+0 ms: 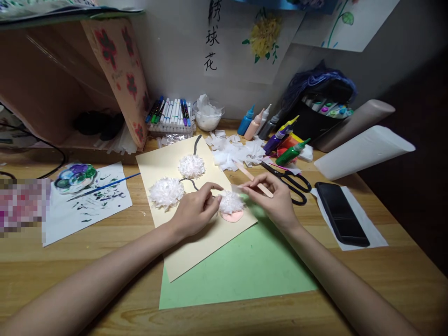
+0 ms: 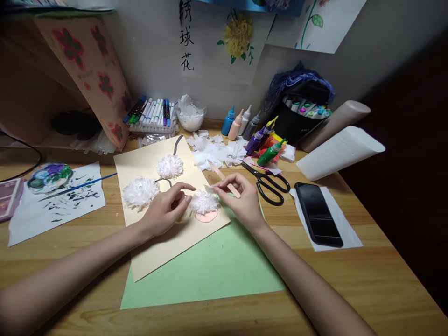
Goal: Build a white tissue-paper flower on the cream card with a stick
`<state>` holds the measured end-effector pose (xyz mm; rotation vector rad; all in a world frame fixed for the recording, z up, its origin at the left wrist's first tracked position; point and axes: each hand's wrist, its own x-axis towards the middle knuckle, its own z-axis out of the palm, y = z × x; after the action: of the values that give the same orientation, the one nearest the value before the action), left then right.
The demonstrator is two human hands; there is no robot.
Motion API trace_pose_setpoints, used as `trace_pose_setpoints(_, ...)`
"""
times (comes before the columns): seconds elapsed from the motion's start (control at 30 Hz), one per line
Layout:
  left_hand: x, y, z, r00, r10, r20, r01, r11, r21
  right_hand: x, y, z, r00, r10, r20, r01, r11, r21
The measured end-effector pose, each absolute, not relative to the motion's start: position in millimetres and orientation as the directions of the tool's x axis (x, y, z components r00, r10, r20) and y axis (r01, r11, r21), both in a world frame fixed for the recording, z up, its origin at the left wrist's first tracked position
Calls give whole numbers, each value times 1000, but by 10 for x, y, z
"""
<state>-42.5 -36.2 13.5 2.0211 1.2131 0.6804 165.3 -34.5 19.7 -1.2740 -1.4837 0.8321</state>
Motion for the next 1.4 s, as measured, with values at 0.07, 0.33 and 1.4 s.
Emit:
trace_pose_setpoints(0.07,-429,-368,119,478,872,107,512,-375,773,1599,-434,201,-23,990,141,175,143,-974)
trace_pose_setpoints(0.33,-446,-342,164,499,851,166,539,-455,709,1566,-549,107,-22,977,214,159,215,-964)
trace_pose_setpoints(1.4,-651,-615,123,612,790,-32,624,-457,634,1370,-869,109,-749,286,598,373,928,24)
